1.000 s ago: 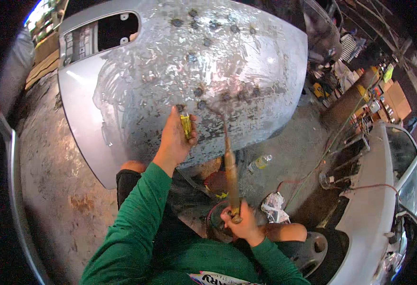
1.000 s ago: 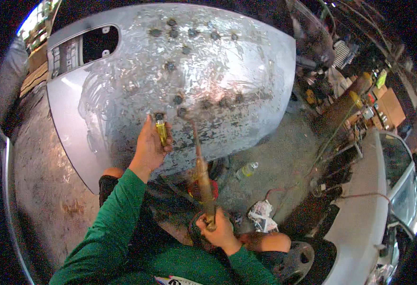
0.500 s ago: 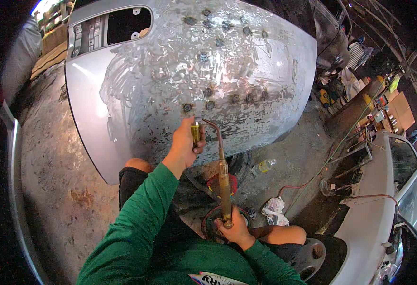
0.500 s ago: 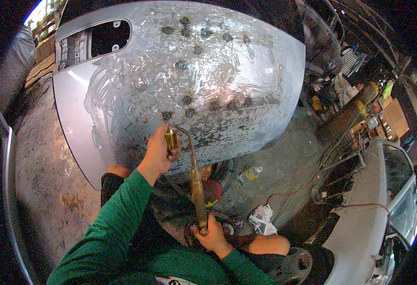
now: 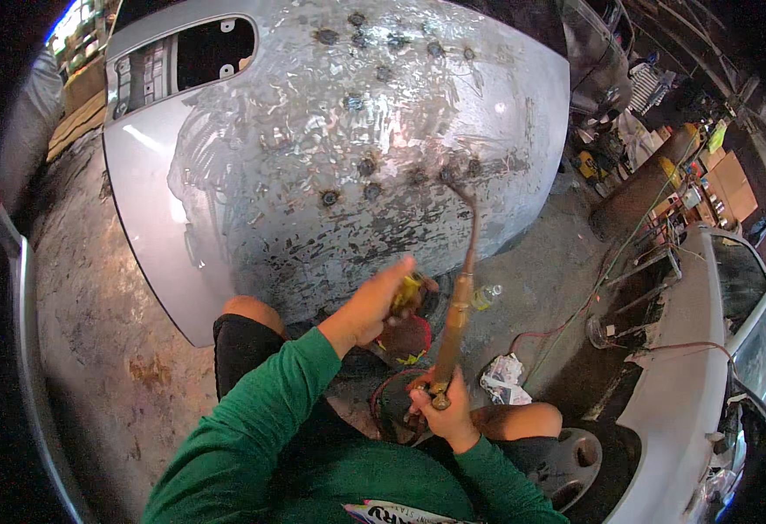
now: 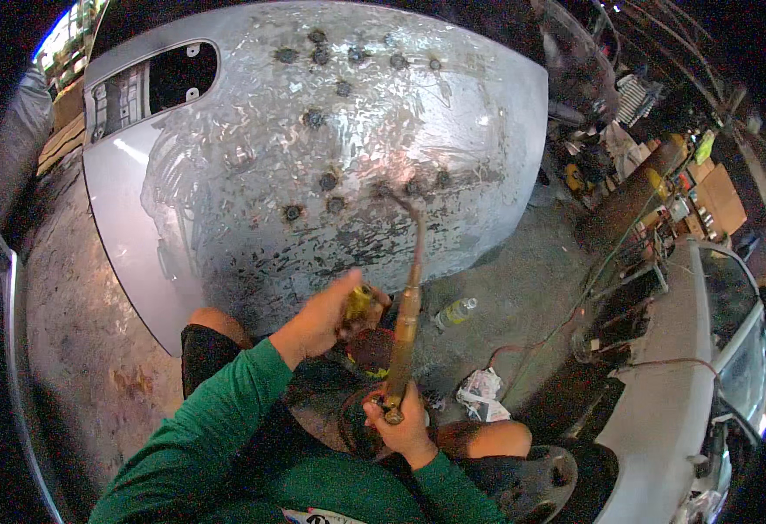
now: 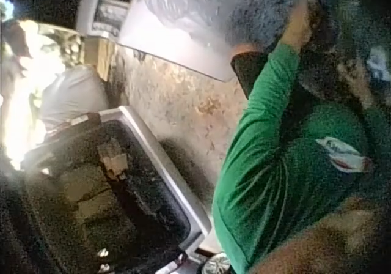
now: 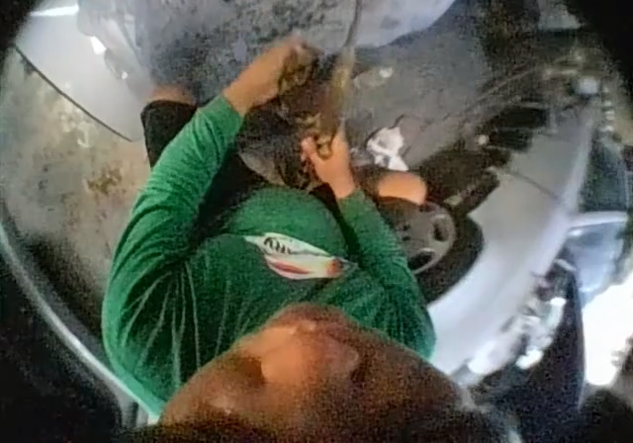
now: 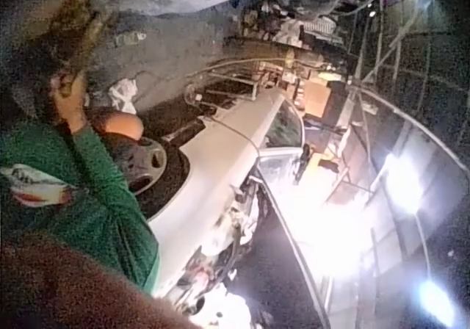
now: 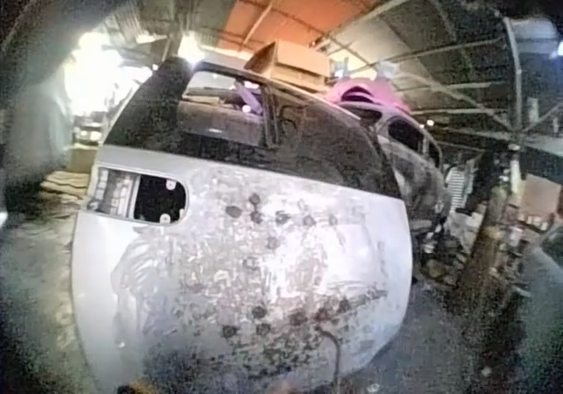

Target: Using a blowtorch, scraper, and sanding pad to repair a car door.

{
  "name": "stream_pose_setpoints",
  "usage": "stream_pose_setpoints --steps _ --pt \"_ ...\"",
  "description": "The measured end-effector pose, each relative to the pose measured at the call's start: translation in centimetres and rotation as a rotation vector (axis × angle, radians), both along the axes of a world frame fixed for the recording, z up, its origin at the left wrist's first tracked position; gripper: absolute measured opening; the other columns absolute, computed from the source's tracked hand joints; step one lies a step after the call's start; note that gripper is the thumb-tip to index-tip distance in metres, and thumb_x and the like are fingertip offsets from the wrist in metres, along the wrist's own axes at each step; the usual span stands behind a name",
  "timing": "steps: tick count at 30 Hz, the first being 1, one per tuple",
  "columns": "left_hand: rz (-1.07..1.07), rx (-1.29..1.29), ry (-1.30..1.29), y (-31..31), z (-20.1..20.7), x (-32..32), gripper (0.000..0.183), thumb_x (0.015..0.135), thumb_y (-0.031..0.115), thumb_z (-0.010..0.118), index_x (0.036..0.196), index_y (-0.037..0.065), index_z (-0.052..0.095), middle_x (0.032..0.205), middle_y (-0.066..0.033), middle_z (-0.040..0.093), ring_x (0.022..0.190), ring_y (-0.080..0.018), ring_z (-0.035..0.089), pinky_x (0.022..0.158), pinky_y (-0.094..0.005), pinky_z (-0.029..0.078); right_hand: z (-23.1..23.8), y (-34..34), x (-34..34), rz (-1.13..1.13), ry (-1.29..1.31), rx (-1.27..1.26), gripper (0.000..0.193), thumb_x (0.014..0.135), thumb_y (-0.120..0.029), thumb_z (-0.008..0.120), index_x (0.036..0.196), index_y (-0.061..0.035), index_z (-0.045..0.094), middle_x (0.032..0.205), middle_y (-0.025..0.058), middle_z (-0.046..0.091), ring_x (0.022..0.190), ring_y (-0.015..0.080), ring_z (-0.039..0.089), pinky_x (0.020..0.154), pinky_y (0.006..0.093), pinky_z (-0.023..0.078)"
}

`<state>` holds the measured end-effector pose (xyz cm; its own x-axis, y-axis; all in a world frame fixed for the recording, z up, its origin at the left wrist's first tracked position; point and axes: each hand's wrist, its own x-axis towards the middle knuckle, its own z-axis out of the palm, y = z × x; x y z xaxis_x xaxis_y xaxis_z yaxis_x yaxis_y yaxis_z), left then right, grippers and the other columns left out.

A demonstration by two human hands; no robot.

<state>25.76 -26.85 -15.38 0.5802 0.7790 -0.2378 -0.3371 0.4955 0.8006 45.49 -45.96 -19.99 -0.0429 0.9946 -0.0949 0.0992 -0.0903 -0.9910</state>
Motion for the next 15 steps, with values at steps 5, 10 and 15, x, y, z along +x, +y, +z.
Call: stream_pose_setpoints --steps 5,10,15 --pt "0.438 -0.093 -0.169 4.7 2.4 -4.1 0.062 0.105 0.07 0.049 0.102 0.012 0.069 0.077 0.001 0.064 0.062 -0.0114 0.056 0.05 -0.0263 0.037 -1.1 -0.4 -0.4 0.169 -0.453 0.088 0.052 0.096 -0.015 0.08 0.135 -0.0027 0.048 0.106 0.013 0.07 0.084 0.0227 0.071 0.075 0.0376 0.058" --pt "0.571 -0.043 -0.169 4.8 2.2 -4.5 0.049 0.104 0.06 0.057 0.098 0.012 0.065 0.08 -0.0023 0.065 0.059 -0.0131 0.054 0.047 -0.026 0.037 -1.2 -0.5 -1.1 0.163 -0.512 0.221 0.061 0.092 -0.031 0.085 0.134 -0.0015 0.052 0.094 0.0138 0.073 0.077 0.0331 0.071 0.072 0.0459 0.056" --pt "0.531 0.095 -0.244 2.5 -0.8 -2.8 0.034 0.108 0.037 0.053 0.098 0.009 0.07 0.083 -0.0031 0.066 0.062 -0.0136 0.056 0.049 -0.0255 0.039 -0.3 -0.6 -1.0 0.115 -0.213 -0.026 0.044 0.096 -0.013 0.079 0.127 -0.0033 0.05 0.094 0.0039 0.072 0.074 0.0081 0.069 0.067 0.0254 0.056"
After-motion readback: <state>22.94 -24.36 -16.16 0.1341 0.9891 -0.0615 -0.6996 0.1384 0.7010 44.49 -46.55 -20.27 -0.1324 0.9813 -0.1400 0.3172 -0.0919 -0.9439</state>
